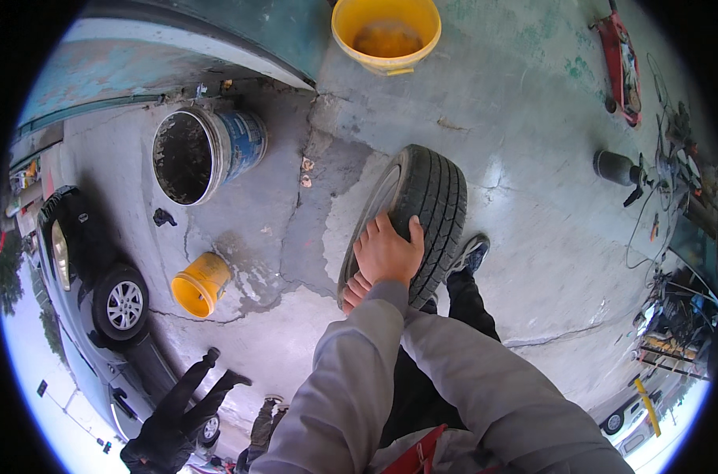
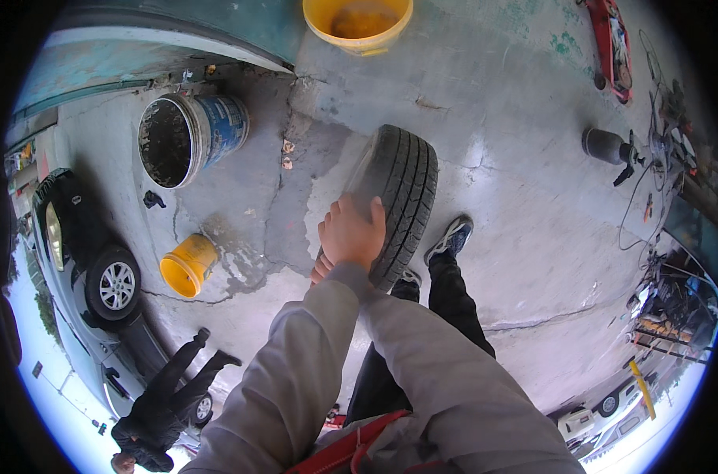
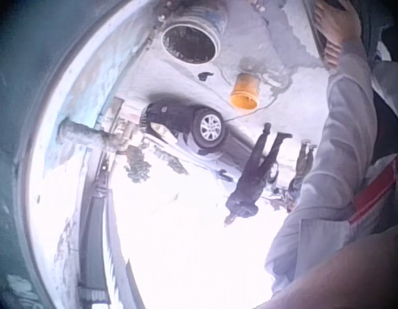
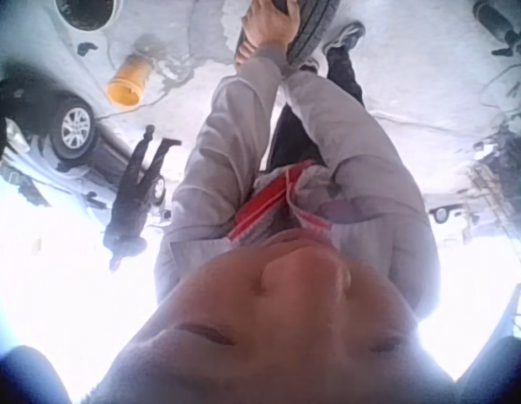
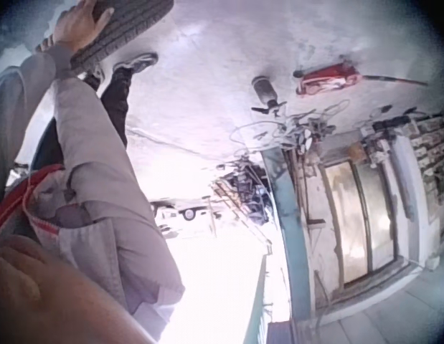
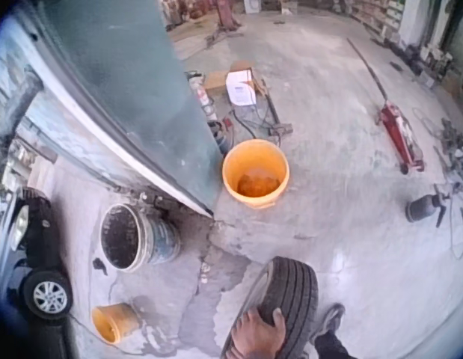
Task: The person uses a cordless impact wrench to remove lug nuts from a car wheel, then removes the hubcap and tire. The tire is rolled across the garage floor and sprayed with a cleaning solution from a pressure sprayer.
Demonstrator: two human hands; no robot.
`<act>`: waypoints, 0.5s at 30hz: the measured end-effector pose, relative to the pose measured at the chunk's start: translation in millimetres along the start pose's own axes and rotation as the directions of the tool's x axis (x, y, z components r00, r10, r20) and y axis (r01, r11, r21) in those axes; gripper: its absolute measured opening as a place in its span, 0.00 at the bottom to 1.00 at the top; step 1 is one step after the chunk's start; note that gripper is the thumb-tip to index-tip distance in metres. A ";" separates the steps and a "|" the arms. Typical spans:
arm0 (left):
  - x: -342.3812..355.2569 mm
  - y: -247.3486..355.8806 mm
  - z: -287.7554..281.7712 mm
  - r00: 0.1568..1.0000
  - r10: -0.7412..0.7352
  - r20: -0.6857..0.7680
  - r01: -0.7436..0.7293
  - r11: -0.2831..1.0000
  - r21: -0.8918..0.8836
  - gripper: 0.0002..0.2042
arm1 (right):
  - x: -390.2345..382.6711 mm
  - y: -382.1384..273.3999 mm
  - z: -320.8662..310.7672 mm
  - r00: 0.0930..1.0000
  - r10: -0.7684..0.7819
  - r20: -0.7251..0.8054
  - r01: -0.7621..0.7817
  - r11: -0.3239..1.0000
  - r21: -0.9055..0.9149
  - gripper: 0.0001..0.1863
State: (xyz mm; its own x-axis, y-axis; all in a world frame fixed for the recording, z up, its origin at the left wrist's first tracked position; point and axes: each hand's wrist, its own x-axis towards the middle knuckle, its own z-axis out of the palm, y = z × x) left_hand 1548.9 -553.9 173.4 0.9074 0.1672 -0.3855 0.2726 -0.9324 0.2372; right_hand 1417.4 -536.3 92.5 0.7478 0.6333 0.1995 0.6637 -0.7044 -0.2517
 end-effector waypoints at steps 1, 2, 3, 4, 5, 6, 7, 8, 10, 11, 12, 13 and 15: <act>1.3 -0.9 1.4 1.000 0.003 0.003 -0.003 1.000 0.007 0.29 | 1.3 1.0 1.1 1.000 -0.010 0.007 0.010 1.000 -0.022 0.07; 3.1 -1.2 2.6 0.999 0.017 -0.029 -0.017 1.000 0.002 0.29 | 2.6 2.8 0.7 1.000 -0.018 0.013 0.019 0.999 -0.051 0.07; 6.5 -0.3 4.0 0.999 0.026 -0.046 -0.026 1.000 -0.004 0.28 | 4.9 5.9 0.2 0.999 -0.027 0.022 0.029 0.996 -0.090 0.06; 9.4 1.5 4.9 0.998 0.038 -0.058 -0.038 0.999 -0.010 0.28 | 6.9 8.5 -2.0 0.999 -0.040 0.030 0.044 0.988 -0.149 0.06; 11.0 3.9 5.2 0.998 0.040 -0.053 -0.040 0.999 -0.003 0.28 | 10.1 11.5 -4.3 0.988 -0.093 0.120 0.117 0.971 -0.210 0.06; 13.3 6.9 5.3 0.998 0.043 -0.053 -0.043 0.999 0.001 0.28 | 13.2 12.9 -7.5 0.996 -0.069 0.059 0.084 0.948 -0.306 0.06; 16.2 10.3 5.4 0.997 0.050 -0.054 -0.050 0.999 0.004 0.28 | 16.4 15.6 -10.0 0.993 -0.082 0.083 0.111 0.883 -0.455 0.06; 17.2 13.0 4.9 0.999 0.037 -0.034 -0.037 0.999 0.002 0.28 | 18.8 15.7 -13.2 0.990 -0.100 0.104 0.143 0.769 -0.623 0.05; 17.3 16.0 3.7 1.000 0.005 0.005 -0.005 1.000 0.006 0.27 | 22.8 16.1 -17.5 0.978 -0.125 0.167 0.202 0.366 -0.908 0.05; 17.1 15.4 3.2 1.000 0.018 -0.009 -0.018 1.000 0.009 0.27 | 24.5 16.1 -18.6 0.973 -0.125 0.196 0.213 0.141 -0.967 0.05; 16.9 14.3 3.3 1.000 0.027 -0.016 -0.026 1.000 0.015 0.27 | 26.8 15.5 -19.6 0.969 -0.118 0.216 0.216 -0.016 -0.976 0.05; 15.3 11.3 3.3 0.999 0.031 -0.017 -0.031 0.999 0.021 0.27 | 29.0 14.7 -20.2 0.968 -0.104 0.227 0.214 -0.122 -0.969 0.06; 13.0 3.3 3.9 0.998 0.050 -0.031 -0.049 0.998 0.029 0.27 | 34.5 13.4 -23.7 0.963 -0.088 0.257 0.223 -0.285 -0.932 0.06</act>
State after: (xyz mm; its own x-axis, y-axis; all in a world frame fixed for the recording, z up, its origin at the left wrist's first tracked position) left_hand 1560.3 -556.1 165.8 0.9293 0.1306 -0.3455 0.2187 -0.9484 0.2297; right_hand 1452.5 -531.5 118.5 0.6566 0.7537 -0.0289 -0.0054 0.0430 0.9991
